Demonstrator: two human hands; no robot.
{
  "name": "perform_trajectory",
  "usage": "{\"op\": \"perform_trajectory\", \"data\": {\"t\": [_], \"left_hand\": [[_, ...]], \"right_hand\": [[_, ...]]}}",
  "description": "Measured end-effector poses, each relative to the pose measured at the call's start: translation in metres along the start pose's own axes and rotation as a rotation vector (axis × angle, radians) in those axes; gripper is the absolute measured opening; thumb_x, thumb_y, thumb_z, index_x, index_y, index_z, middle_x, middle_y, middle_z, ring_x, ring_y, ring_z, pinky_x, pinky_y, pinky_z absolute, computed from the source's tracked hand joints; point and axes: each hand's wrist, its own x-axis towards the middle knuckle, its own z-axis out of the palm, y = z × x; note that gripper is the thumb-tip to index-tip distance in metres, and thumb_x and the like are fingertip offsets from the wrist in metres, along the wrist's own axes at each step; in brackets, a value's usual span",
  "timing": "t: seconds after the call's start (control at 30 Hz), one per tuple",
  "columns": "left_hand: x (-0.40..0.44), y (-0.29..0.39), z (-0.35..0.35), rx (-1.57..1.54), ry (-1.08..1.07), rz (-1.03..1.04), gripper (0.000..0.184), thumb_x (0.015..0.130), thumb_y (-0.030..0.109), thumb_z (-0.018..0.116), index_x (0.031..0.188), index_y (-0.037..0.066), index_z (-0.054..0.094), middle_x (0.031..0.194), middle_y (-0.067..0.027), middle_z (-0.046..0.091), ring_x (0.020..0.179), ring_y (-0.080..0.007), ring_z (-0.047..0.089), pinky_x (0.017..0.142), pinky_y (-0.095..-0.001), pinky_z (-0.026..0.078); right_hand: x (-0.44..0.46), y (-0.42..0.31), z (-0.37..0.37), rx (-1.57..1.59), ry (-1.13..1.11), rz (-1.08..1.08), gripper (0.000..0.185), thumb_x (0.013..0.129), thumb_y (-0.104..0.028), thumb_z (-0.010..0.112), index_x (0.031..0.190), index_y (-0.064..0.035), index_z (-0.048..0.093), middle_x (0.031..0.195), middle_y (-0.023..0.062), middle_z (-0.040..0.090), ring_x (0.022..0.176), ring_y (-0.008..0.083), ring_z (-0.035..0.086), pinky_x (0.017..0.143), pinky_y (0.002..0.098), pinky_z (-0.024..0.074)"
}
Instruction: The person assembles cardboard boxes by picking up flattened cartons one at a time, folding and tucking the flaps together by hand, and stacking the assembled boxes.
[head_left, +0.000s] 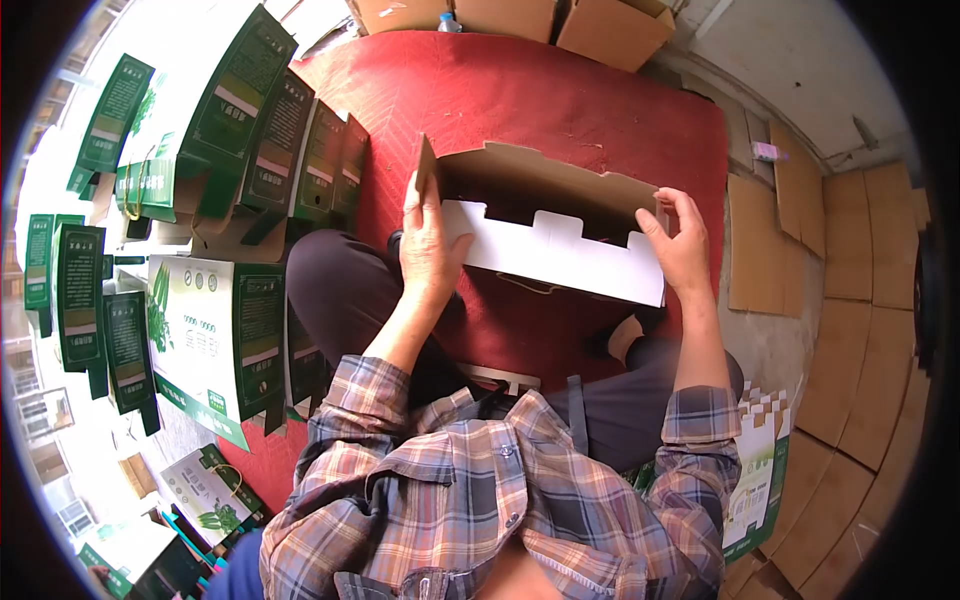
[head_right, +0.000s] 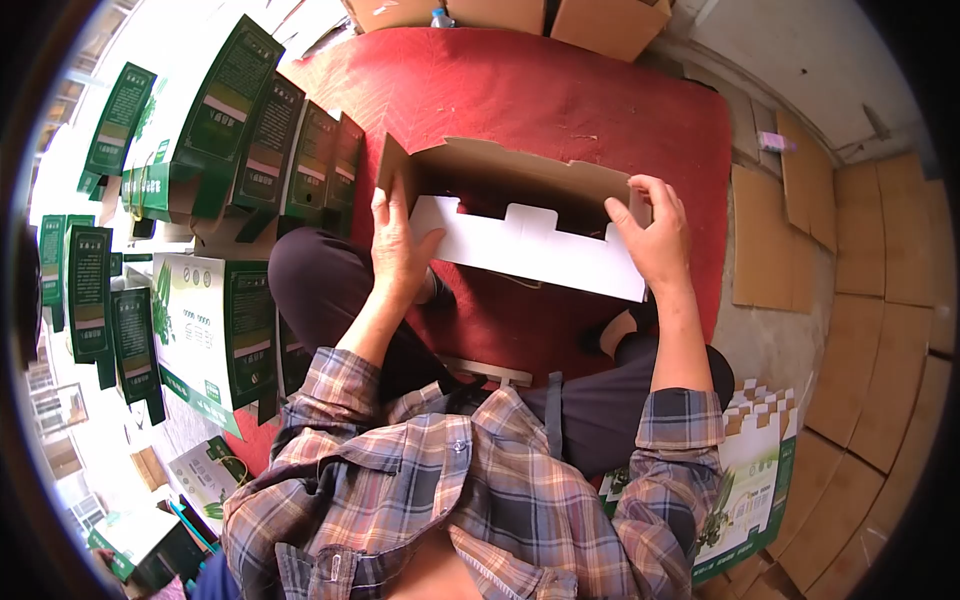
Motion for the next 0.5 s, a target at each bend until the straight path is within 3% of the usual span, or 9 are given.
{"op": "perform_trajectory", "data": {"t": [0.1,0.13,0.17,0.23,0.27,0.33,0.43,0.5], "left_hand": [[-0.001,0.004,-0.003,0.001,-0.031,-0.014,0.098,0.066,0.006,0.078,0.147,0.007,0.023,0.142,-0.0177,0.033,0.127,-0.0372,0.041,0.099,-0.0398,0.044],[-0.002,0.004,-0.004,-0.01,-0.045,-0.026,0.097,0.067,0.006,0.077,0.147,0.007,0.023,0.144,-0.0167,0.032,0.127,-0.0373,0.041,0.1,-0.0398,0.043],[-0.003,0.001,-0.003,-0.014,-0.028,-0.003,0.096,0.067,0.006,0.077,0.147,0.007,0.023,0.146,-0.0163,0.03,0.127,-0.0374,0.041,0.1,-0.0402,0.043],[-0.004,0.004,-0.005,0.011,-0.062,-0.049,0.096,0.066,0.006,0.077,0.147,0.006,0.024,0.146,-0.0167,0.031,0.128,-0.0373,0.041,0.1,-0.0402,0.043],[-0.004,0.002,-0.003,0.004,-0.04,-0.023,0.096,0.066,0.006,0.077,0.146,0.006,0.025,0.145,-0.0169,0.032,0.128,-0.037,0.041,0.101,-0.0401,0.042],[-0.006,-0.001,-0.002,-0.028,-0.05,-0.002,0.095,0.066,0.005,0.077,0.146,0.006,0.026,0.143,-0.0169,0.035,0.128,-0.0359,0.041,0.102,-0.0395,0.041],[-0.005,0.0,-0.003,-0.024,0.011,0.159,0.067,0.067,0.002,0.072,0.131,0.006,0.052,0.142,-0.0153,0.04,0.124,-0.0347,0.045,0.099,-0.0415,0.042],[-0.006,-0.01,0.007,0.186,-0.01,0.353,0.042,0.071,0.004,0.066,0.112,0.011,0.064,0.136,-0.0109,0.048,0.124,-0.035,0.046,0.097,-0.0451,0.041]], "right_hand": [[0.01,0.002,0.006,-0.116,0.023,0.115,0.027,0.08,-0.028,0.073,0.094,-0.0068,0.062,0.098,0.0089,0.062,0.088,0.024,0.062,0.075,0.0361,0.0499],[0.013,0.001,0.01,-0.176,0.071,0.077,0.027,0.08,-0.031,0.072,0.088,-0.0075,0.062,0.087,0.0081,0.065,0.078,0.0245,0.064,0.067,0.0372,0.0501],[0.017,-0.002,0.013,-0.167,0.068,0.07,0.027,0.08,-0.031,0.072,0.088,-0.0075,0.062,0.087,0.0081,0.065,0.078,0.0245,0.064,0.067,0.0372,0.0501],[0.023,-0.017,0.012,-0.274,-0.001,0.303,0.03,0.082,-0.037,0.069,0.088,-0.0088,0.062,0.079,0.0082,0.067,0.074,0.0273,0.066,0.064,0.0391,0.05],[0.024,-0.014,0.017,-0.269,0.012,0.307,0.033,0.083,-0.042,0.067,0.09,-0.01,0.063,0.075,0.0091,0.068,0.072,0.03,0.067,0.062,0.0405,0.0498],[0.024,-0.005,0.022,-0.251,0.005,0.269,0.033,0.086,-0.038,0.063,0.102,-0.0092,0.064,0.081,0.0115,0.069,0.078,0.0312,0.067,0.068,0.0406,0.0509],[0.022,0.003,0.025,-0.27,0.011,0.272,0.033,0.089,-0.031,0.06,0.112,-0.0074,0.062,0.085,0.0139,0.07,0.083,0.0306,0.068,0.072,0.0392,0.0515],[0.023,0.019,0.024,0.033,-0.057,0.409,0.034,0.091,-0.033,0.058,0.114,-0.0072,0.062,0.093,0.0133,0.07,0.089,0.0269,0.068,0.072,0.0385,0.0522]]}}
